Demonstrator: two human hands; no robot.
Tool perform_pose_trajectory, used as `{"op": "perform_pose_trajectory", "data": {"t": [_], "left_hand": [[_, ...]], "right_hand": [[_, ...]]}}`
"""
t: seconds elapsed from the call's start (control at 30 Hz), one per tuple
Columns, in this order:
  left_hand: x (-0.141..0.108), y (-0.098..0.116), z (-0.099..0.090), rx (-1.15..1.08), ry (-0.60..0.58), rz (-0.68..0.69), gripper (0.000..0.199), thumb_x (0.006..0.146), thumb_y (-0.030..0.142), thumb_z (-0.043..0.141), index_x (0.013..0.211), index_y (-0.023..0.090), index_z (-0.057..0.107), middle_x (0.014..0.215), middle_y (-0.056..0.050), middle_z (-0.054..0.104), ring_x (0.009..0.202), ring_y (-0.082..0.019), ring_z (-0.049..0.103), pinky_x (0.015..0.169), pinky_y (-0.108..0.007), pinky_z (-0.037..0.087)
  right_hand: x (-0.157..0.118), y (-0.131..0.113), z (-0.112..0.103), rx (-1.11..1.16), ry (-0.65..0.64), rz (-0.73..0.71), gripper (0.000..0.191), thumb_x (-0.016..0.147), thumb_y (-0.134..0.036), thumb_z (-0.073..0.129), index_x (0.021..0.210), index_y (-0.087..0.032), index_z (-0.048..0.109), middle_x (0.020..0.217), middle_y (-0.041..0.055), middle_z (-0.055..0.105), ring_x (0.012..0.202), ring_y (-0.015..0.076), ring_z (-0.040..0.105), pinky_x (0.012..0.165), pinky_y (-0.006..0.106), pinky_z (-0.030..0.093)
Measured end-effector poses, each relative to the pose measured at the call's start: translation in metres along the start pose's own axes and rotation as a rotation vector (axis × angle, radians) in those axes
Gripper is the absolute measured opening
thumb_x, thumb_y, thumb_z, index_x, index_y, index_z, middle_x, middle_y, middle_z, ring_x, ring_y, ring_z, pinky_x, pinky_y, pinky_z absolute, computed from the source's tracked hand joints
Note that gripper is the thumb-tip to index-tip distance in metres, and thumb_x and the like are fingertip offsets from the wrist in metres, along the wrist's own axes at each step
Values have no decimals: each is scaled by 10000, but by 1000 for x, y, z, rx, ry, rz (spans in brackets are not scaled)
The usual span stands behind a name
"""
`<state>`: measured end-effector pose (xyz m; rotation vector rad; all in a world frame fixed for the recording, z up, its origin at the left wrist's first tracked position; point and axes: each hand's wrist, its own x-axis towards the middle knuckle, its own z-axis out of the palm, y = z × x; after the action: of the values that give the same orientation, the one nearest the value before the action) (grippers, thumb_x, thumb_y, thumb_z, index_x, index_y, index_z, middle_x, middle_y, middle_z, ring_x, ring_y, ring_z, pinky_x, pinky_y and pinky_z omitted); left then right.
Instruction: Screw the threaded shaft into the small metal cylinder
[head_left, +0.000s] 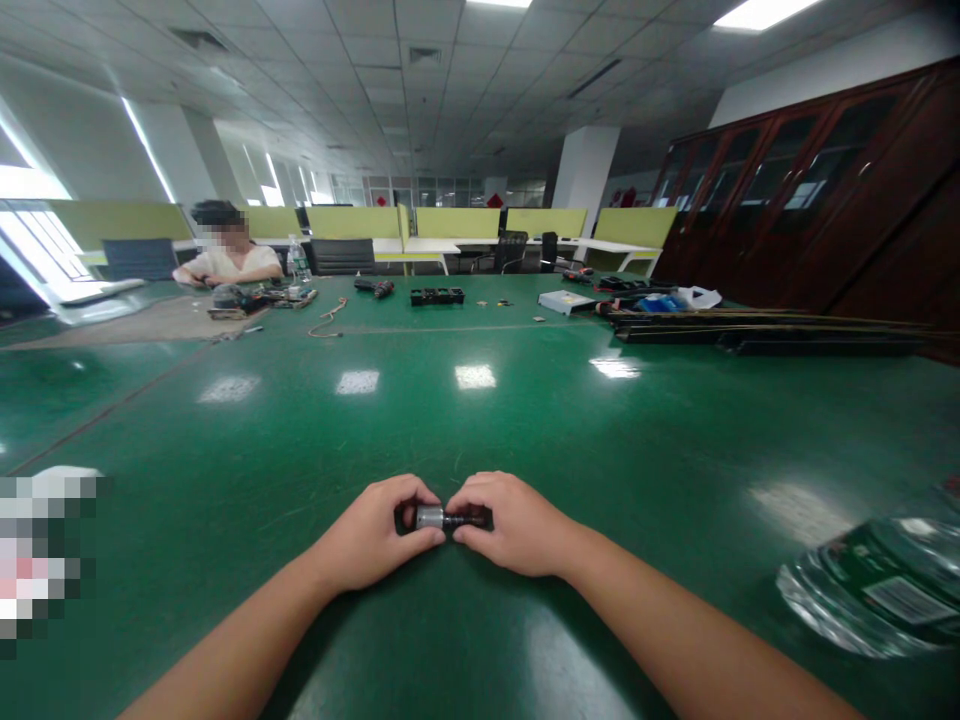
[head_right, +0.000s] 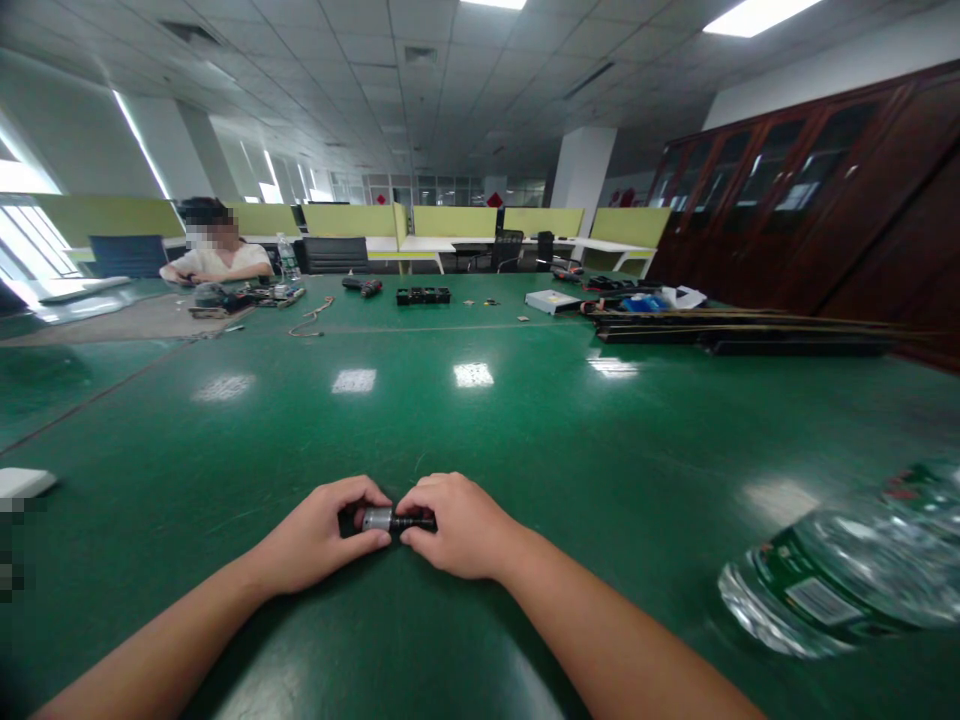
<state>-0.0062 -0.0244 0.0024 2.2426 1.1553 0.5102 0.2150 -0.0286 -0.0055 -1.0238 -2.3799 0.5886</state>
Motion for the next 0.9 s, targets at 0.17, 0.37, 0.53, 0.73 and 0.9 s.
{"op": "perform_pose_trajectory", "data": {"t": [0.17,0.37,0.53,0.73,0.9], "left_hand": [[0,-1,1,-6,4,4,207,814,322,664,974,191,667,804,-2,613,726,-154,562,661,-249,413],[-1,2,0,1,-2,3,218,806,338,665,963,186,665,797,-4,607,722,-153,559,654,-243,411],[-1,4,-1,-1,-1,12,213,804,335,671,958,188,668,799,-4,605,721,-153,553,654,-244,409],[-1,5,-1,0,-2,1,210,802,330,676,957,188,665,797,-3,603,724,-154,553,655,-245,406],[0,4,-1,1,-10,-11,209,800,329,678,948,182,664,791,-2,596,722,-154,553,654,-245,404]], "right_hand": [[0,1,1,-10,2,-2,171,781,-213,685,951,-196,700,824,14,658,778,141,573,733,254,406],[0,0,0,-15,-10,10,156,778,-220,688,932,-196,701,811,12,650,762,139,572,719,253,404],[0,-1,-1,-13,-14,18,164,760,-213,702,923,-197,702,798,10,645,748,139,566,711,254,402],[0,0,0,-17,-12,14,139,769,-198,690,908,-195,698,784,6,635,743,135,561,705,249,395],[0,0,-1,-31,-15,0,131,769,-183,680,899,-191,698,767,4,630,733,133,554,699,247,390]]}}
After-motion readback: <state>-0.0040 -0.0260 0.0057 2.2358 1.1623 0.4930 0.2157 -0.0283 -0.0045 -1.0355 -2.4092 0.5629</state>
